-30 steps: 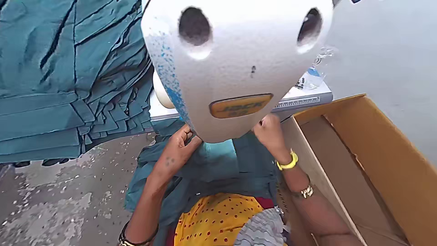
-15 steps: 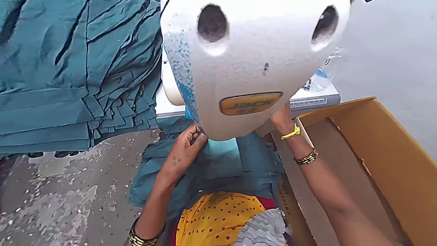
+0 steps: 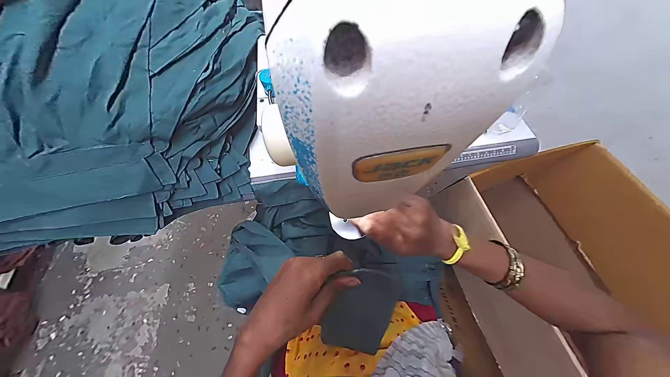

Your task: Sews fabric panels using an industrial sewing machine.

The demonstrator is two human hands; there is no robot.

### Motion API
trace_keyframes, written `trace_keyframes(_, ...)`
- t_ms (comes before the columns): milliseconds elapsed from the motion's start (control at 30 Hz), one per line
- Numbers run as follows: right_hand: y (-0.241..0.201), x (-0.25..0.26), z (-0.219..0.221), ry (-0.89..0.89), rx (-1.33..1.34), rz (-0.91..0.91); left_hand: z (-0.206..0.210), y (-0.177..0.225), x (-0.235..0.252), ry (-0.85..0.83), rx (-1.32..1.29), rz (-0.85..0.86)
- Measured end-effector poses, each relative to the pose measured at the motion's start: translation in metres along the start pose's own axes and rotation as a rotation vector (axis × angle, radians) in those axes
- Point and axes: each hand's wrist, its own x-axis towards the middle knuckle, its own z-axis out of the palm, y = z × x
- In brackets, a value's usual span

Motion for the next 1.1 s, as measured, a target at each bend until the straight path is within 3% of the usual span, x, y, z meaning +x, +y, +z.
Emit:
trace_keyframes(133,0.003,0.017,0.003,-0.065,-0.026,0.055,-0.004,-0.003,0.001,0.064,-0.078,-0.193)
trace_keyframes(267,-0.021,-0.007,-0.007,0.027,0.295,0.317,-0.012,-0.005,0.001,0.181,-0.273,-0.467)
trace_keyframes(367,-0.052,-0.023,-0.004,0.062,0.275,0.239,-0.019,-0.008,0.019,0.197,-0.372,-0.637)
trace_keyframes(467,-0.058,-0.035,0.009,0.058,0.185,0.272,-0.022,-0.015,0.041,0.234,-0.319,-0.666)
trace_keyframes(633,-0.053,-0.045,0.015,0.061,0.131,0.329,-0.026,-0.017,0.065,0.222,-0.013,-0.649)
trace_keyframes(767,-0.052,-0.048,0.015,0.058,0.158,0.320,-0.027,-0.025,0.064,0.231,-0.131,-0.593)
trace_keyframes(867,-0.029,-0.057,0.013,0.068,0.129,0.361,-0.035,-0.057,0.047,0.313,-0.371,-0.489)
trace_keyframes(967,0.024,-0.073,-0.002,-0.016,-0.116,0.613,-0.050,-0.099,0.027,0.311,-0.454,-0.453)
trace_keyframes(1100,0.094,-0.086,-0.032,-0.220,-0.295,0.991,-0.043,-0.107,0.012,0.227,-0.678,-0.652)
